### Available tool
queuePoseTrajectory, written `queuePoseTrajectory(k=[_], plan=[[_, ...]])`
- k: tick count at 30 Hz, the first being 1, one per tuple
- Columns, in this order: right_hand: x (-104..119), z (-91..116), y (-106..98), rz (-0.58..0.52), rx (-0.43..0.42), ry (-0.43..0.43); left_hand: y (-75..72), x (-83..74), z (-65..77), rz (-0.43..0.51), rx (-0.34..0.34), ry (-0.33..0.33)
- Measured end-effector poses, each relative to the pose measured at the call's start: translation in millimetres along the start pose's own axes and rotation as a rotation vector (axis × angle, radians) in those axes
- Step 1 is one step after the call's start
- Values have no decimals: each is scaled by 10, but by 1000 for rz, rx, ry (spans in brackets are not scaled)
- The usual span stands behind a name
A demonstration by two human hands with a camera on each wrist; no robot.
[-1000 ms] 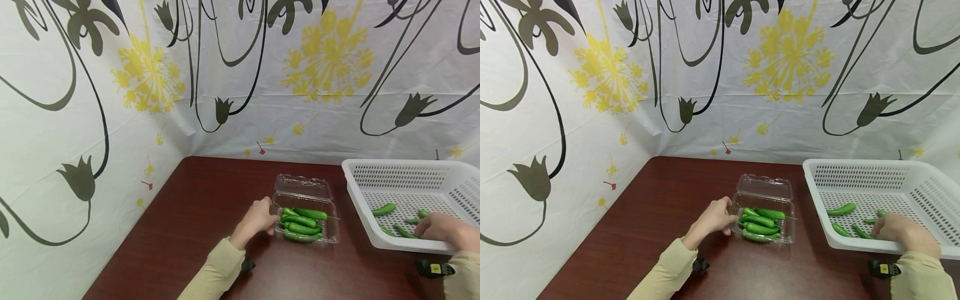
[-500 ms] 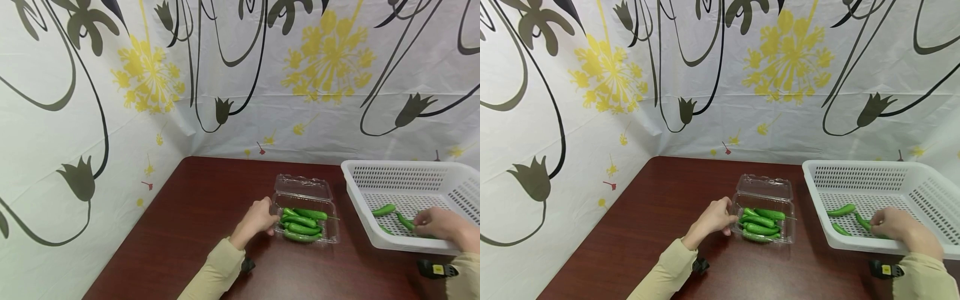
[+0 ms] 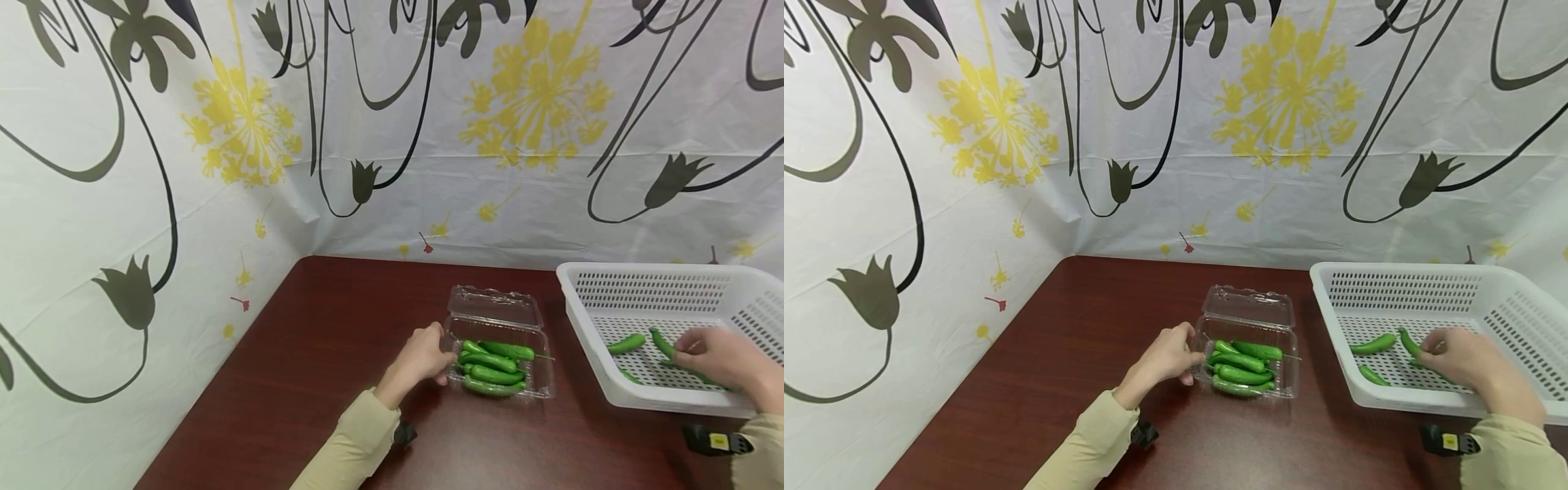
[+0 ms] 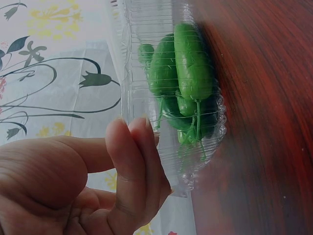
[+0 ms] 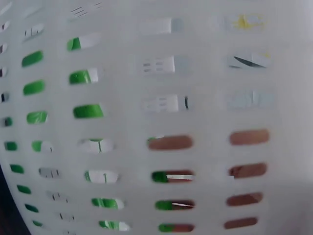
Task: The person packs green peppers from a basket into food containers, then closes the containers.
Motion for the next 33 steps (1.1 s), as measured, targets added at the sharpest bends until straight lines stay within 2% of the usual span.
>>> queuePoseTrajectory(k=[4, 11, 23, 33], plan=[[27, 7, -72, -3, -37, 10, 1, 4, -3, -1, -2, 2], [44, 15, -142, 25, -49, 36, 7, 8, -3, -3, -3, -3], [127, 31, -220, -34, -76, 12, 2, 12, -15, 0, 0, -18], [190, 40, -302, -24, -96, 13, 2, 14, -15, -9, 0, -15]])
Point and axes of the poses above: each hand's wrist, its own z-axis away from the middle knuckle, its own y-axis out of the palm, x = y × z, the point moved 5 cm from there along -z, towards the middle knuckle, and after that the axes turned 13 degrees about z, right-handed, at the moved point
